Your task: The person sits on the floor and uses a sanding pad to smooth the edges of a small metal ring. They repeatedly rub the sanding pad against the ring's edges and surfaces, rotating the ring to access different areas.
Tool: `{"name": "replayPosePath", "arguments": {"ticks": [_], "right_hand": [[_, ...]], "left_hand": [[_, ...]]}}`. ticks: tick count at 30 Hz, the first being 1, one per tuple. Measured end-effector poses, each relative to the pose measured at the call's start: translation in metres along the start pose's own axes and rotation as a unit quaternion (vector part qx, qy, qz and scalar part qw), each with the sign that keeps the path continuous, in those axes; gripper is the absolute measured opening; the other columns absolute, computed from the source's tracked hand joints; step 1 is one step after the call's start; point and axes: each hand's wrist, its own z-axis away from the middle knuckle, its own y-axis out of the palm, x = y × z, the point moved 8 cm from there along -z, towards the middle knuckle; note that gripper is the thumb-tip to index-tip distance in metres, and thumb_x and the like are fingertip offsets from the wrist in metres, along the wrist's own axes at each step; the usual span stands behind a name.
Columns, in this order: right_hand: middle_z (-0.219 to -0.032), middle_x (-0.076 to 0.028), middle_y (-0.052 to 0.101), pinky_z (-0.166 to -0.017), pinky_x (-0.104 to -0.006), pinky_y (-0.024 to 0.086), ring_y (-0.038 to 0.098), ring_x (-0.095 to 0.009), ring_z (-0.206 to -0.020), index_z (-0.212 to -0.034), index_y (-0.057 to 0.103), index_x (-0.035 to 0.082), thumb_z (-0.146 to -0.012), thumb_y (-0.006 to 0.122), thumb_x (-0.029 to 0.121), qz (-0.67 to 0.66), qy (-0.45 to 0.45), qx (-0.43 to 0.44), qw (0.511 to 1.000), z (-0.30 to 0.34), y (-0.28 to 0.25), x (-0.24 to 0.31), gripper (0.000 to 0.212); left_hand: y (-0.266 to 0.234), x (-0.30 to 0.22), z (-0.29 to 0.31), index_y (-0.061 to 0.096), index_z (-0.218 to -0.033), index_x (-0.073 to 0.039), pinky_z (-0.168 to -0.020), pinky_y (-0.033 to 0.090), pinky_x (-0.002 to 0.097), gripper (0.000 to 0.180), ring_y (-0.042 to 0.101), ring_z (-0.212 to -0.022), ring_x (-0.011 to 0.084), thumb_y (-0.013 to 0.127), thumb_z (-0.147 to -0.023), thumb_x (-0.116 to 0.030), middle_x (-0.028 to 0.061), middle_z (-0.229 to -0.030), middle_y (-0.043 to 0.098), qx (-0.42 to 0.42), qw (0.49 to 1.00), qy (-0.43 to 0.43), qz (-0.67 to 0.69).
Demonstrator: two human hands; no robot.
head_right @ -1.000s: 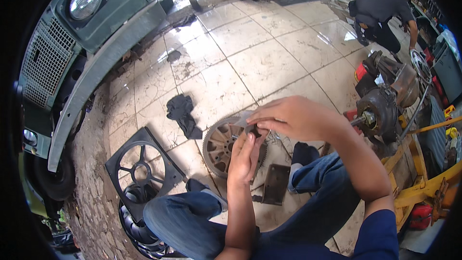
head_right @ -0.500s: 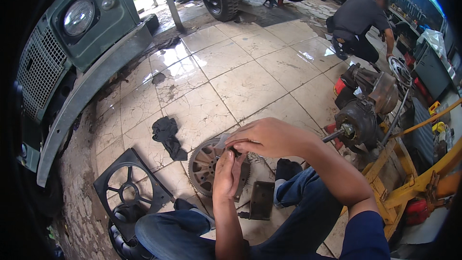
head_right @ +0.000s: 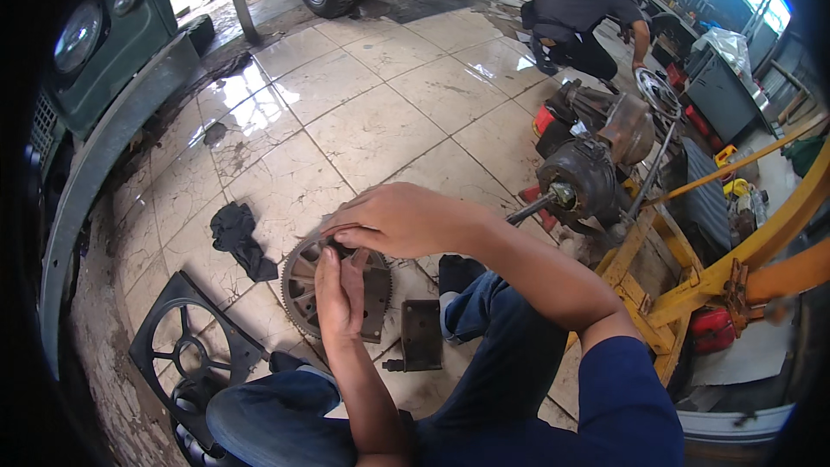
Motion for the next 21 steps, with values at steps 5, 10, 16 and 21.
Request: {"name": "replayPosePath", "arguments": {"ticks": [5,10,16,21], "right_hand": [[-0.124,-0.01,0.064,-0.097,-0.0388,0.047,0.059,-0.029,-0.115,-0.123,0.064,0.009,-0.097,0.054,0.024,-0.01,0.032,-0.008,0.999,0.001,0.001,-0.005,0.032],[-0.123,-0.009,0.065,-0.099,-0.0386,0.047,0.059,-0.029,-0.116,-0.122,0.065,0.01,-0.096,0.055,0.025,-0.024,-0.039,-0.012,0.999,-0.001,0.007,0.019,0.032],[-0.124,-0.009,0.065,-0.099,-0.0401,0.047,0.057,-0.028,-0.12,-0.12,0.066,0.009,-0.096,0.054,0.022,-0.018,-0.013,-0.014,1.0,-0.001,0.006,0.011,0.03],[-0.123,-0.009,0.065,-0.098,-0.0404,0.048,0.059,-0.029,-0.118,-0.12,0.066,0.008,-0.096,0.054,0.02,0.017,0.037,-0.015,0.999,-0.001,0.007,-0.002,0.029]], "left_hand": [[0.007,-0.005,-0.007,0.045,-0.136,-0.003,-0.113,0.029,0.0466,0.046,0.042,-0.133,0.0216,0.046,-0.103,-0.035,0.0092,-0.14,0.048,-0.013,0.999,0.023,0.024],[0.0,-0.006,-0.001,0.043,-0.137,-0.002,-0.114,0.027,0.046,0.047,0.041,-0.133,0.022,0.045,-0.103,-0.035,0.0099,-0.142,0.045,-0.021,1.0,0.019,0.01],[0.008,-0.008,-0.002,0.042,-0.139,0.0,-0.114,0.025,0.0467,0.05,0.039,-0.135,0.0219,0.045,-0.103,-0.035,0.0111,-0.143,0.044,0.0,0.999,0.038,-0.002],[0.008,-0.011,0.0,0.045,-0.135,0.005,-0.114,0.027,0.0423,0.044,0.04,-0.132,0.0201,0.046,-0.104,-0.026,0.0124,-0.144,0.041,-0.038,0.998,0.04,0.029]]}}
